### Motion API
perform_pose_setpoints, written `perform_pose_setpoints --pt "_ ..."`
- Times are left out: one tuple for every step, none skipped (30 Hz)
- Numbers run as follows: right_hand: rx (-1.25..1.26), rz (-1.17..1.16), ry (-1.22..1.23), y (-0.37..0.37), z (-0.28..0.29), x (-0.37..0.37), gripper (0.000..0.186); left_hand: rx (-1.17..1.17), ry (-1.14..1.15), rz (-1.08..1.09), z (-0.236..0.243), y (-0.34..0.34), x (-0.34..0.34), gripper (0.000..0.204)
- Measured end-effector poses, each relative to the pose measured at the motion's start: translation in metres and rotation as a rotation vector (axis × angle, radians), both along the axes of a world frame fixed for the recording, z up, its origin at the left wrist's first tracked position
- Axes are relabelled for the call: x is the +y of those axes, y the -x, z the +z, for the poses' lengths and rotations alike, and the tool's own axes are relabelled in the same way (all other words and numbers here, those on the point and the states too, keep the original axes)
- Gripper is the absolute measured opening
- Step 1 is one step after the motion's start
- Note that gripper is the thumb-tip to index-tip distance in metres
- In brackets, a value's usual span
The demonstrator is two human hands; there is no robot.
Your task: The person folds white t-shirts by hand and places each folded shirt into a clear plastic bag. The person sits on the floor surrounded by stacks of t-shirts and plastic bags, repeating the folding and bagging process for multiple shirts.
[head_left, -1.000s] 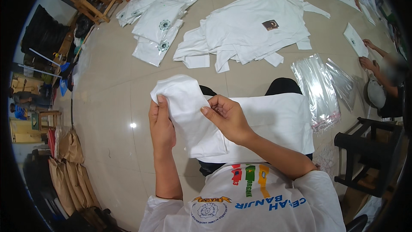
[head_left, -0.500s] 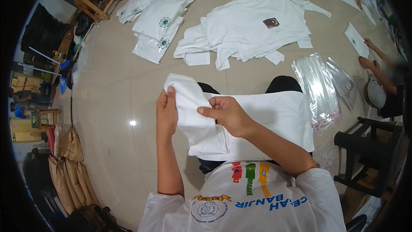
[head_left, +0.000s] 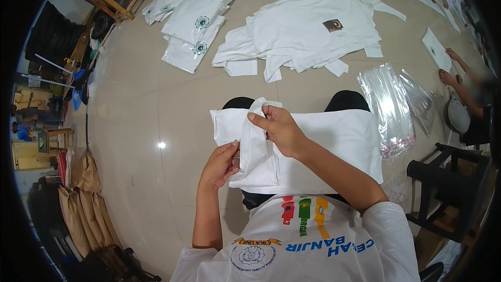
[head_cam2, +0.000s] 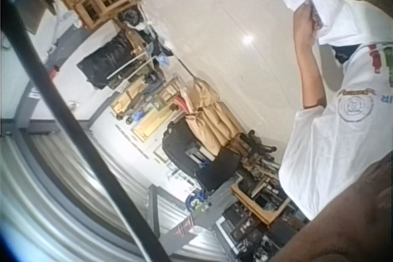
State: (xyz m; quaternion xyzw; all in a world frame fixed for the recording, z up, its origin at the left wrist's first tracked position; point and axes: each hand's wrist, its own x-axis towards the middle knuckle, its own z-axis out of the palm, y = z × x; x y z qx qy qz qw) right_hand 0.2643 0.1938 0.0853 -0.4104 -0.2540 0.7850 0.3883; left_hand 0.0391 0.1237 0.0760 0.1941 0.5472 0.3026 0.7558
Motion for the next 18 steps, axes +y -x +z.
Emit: perform_pose_setpoints --pt "-0.025 -0.010 0.010 0.000 0.000 -0.001 0.027 -0.047 0.018 0.012 0.002 -0.001 -0.001 0.035" --pt "-0.050 -0.021 0.020 -0.001 0.001 -0.002 0.027 -0.072 0.028 0.016 0.000 -0.001 -0.002 0.035" --pt "-0.028 -0.003 0.030 -0.003 0.001 -0.004 0.026 -0.098 0.037 0.020 -0.001 -0.001 -0.003 0.035" --pt "-0.009 0.018 0.042 -0.008 0.002 -0.007 0.026 -0.125 0.048 0.026 -0.003 -0.002 -0.004 0.035" --pt "0.011 0.037 0.054 -0.013 0.004 -0.010 0.026 -0.108 0.045 0.006 -0.003 -0.004 -0.004 0.035" --pt "-0.002 0.052 0.070 -0.017 0.006 -0.011 0.027 -0.091 0.041 -0.015 -0.001 -0.007 -0.003 0.034" --pt "-0.014 0.065 0.085 -0.020 0.014 -0.012 0.028 -0.073 0.036 -0.036 0.001 -0.010 -0.002 0.034" --pt "-0.026 0.078 0.100 -0.024 0.017 -0.012 0.029 -0.040 0.042 -0.008 0.004 -0.013 -0.002 0.032" --pt "-0.023 0.092 0.076 -0.028 0.012 -0.014 0.029 -0.007 0.048 0.019 0.006 -0.017 -0.002 0.031" --pt "-0.018 0.106 0.051 -0.032 0.007 -0.017 0.029 0.029 0.053 0.046 0.008 -0.019 -0.002 0.030" --pt "-0.013 0.119 0.026 -0.035 0.004 -0.019 0.030 0.082 -0.019 0.075 0.007 -0.023 -0.003 0.028" --pt "-0.058 0.113 0.026 -0.037 0.001 -0.021 0.028 0.135 -0.092 0.104 0.005 -0.026 -0.004 0.027" --pt "-0.103 0.105 0.026 -0.039 0.003 -0.022 0.027 0.188 -0.164 0.131 0.004 -0.028 -0.004 0.025" --pt "-0.148 0.098 0.027 -0.040 0.004 -0.023 0.025 0.197 -0.236 0.152 0.004 -0.027 -0.004 0.024" --pt "-0.155 0.086 0.022 -0.041 0.005 -0.023 0.024 0.205 -0.308 0.174 0.005 -0.026 -0.003 0.023" --pt "-0.161 0.072 0.016 -0.042 0.006 -0.022 0.023 0.213 -0.381 0.194 0.007 -0.023 -0.001 0.023" --pt "-0.167 0.059 0.010 -0.042 0.007 -0.022 0.022 0.227 -0.365 0.209 0.009 -0.020 -0.001 0.023" --pt "-0.188 0.062 0.002 -0.042 0.004 -0.021 0.022 0.241 -0.348 0.225 0.012 -0.017 0.000 0.023"
